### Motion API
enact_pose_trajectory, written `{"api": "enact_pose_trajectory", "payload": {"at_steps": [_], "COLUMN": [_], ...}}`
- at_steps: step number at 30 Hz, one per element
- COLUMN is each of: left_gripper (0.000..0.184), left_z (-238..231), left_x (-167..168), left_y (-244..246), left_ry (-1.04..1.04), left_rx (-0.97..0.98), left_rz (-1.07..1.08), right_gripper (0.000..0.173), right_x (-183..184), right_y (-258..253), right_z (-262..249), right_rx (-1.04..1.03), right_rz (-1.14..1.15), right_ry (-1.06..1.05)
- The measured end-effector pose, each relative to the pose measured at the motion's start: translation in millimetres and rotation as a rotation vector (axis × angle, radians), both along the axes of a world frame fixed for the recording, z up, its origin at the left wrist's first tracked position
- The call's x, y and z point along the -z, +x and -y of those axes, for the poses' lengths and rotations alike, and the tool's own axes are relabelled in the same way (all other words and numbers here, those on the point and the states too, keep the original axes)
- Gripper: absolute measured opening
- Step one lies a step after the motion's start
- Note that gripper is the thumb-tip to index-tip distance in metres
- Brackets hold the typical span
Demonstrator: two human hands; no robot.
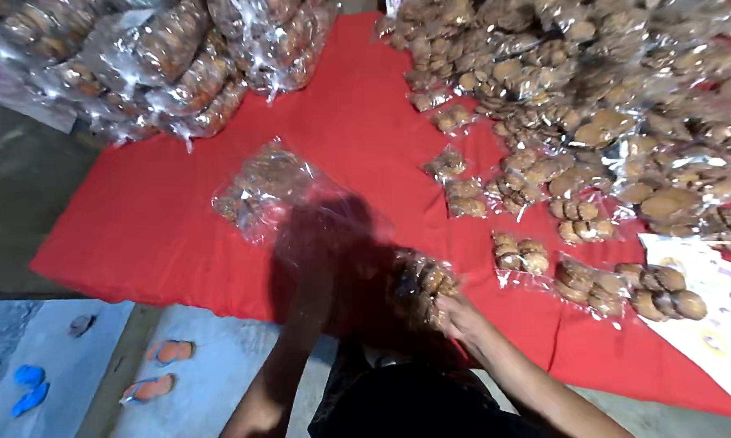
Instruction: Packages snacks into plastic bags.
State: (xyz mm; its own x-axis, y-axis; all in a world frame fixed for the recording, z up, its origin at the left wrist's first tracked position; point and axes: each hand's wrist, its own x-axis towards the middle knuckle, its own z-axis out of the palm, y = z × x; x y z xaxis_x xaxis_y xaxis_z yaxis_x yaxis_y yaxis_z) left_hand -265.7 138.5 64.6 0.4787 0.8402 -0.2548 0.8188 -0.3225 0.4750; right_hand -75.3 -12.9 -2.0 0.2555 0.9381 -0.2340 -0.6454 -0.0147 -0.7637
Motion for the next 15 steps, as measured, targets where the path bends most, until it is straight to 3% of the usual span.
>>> {"api": "enact_pose_trajectory", "payload": {"at_steps": [2, 5, 7, 9, 12, 15], "left_gripper": [0.037, 0.028, 0.023, 0.019, 0.012, 0.006], "left_z": [-11, -23, -38, -46, -47, -43], "left_x": [1, 7, 7, 7, 10, 21], "left_y": [-17, -46, -64, -76, -80, -67], "left_ry": [0.069, 0.572, 0.755, 0.765, 0.677, 0.562], "left_rx": [0.000, 0.029, 0.001, 0.068, 0.344, 0.626], "left_rz": [0.266, 0.511, 0.650, 0.702, 0.738, 0.905], "right_gripper": [0.081, 0.081, 0.075, 0.078, 0.057, 0.066], "right_x": [-9, -17, -17, -12, -1, -12], "right_y": [-30, -75, -98, -115, -141, -166], "right_z": [-48, -123, -165, -196, -232, -260], "right_rx": [-0.062, -0.092, -0.116, -0.168, -0.102, -0.071], "right_rz": [-0.192, -0.207, 0.072, 0.532, 0.963, 1.202], "right_ry": [-0.006, 0.025, 0.030, 0.073, 0.175, 0.040]}}
